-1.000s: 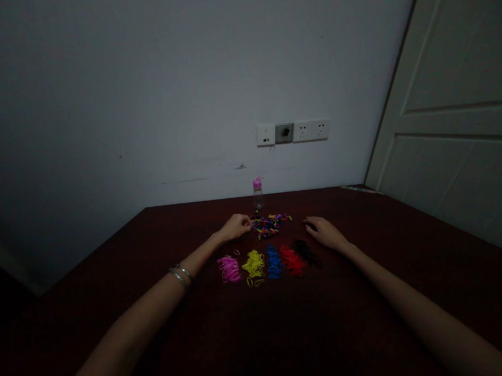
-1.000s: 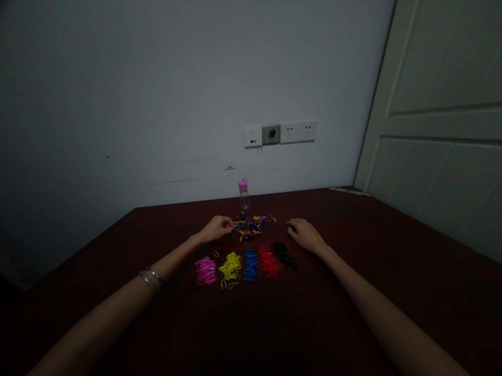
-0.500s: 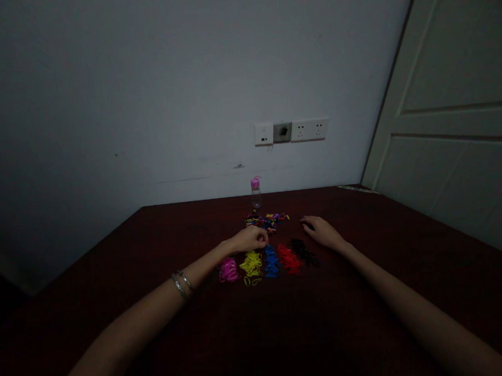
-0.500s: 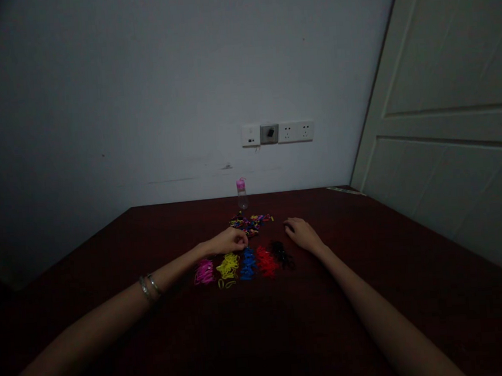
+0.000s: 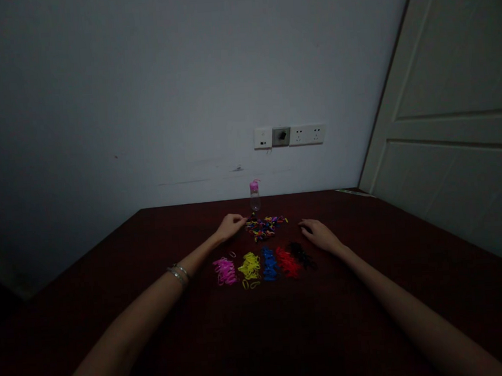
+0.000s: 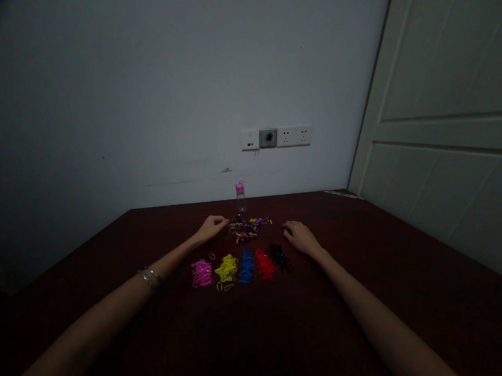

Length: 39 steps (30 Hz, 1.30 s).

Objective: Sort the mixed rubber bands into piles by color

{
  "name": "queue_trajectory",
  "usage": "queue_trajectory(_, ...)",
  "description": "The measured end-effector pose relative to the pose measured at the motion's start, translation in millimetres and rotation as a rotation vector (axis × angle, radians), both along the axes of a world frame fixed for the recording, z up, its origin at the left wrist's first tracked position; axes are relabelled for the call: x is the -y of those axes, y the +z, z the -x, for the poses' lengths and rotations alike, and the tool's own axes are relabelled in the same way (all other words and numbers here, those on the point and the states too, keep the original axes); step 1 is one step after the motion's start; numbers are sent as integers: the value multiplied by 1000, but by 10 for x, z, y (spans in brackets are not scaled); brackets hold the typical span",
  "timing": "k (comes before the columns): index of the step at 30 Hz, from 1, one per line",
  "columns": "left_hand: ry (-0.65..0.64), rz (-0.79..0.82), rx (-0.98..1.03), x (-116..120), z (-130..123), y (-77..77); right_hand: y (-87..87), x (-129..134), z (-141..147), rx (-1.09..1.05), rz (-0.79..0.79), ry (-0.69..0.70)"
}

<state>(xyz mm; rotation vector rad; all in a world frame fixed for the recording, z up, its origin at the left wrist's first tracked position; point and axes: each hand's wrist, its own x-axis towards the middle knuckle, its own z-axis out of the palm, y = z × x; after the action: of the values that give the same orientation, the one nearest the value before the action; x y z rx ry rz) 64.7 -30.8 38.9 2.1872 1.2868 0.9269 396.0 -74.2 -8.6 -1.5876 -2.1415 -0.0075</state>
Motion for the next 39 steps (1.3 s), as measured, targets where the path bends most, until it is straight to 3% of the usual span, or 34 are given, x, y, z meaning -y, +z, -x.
queue_trajectory(6,300,-2,116,-301,432,-138,0,8,13,13,-2,-30)
queue_trajectory(10,413,46,221,-372,585,-247,14,18,19,33,-11,-15)
queue_trajectory(18,397,48,299,-357,605,-300,93,5,41,18,29,1)
queue_trajectory(26,392,55,289,-353,607,-298,241,-65,303,78,53,-99)
queue_trajectory(39,381,33,164,-290,553,-263,216,-247,414,79,34,-203)
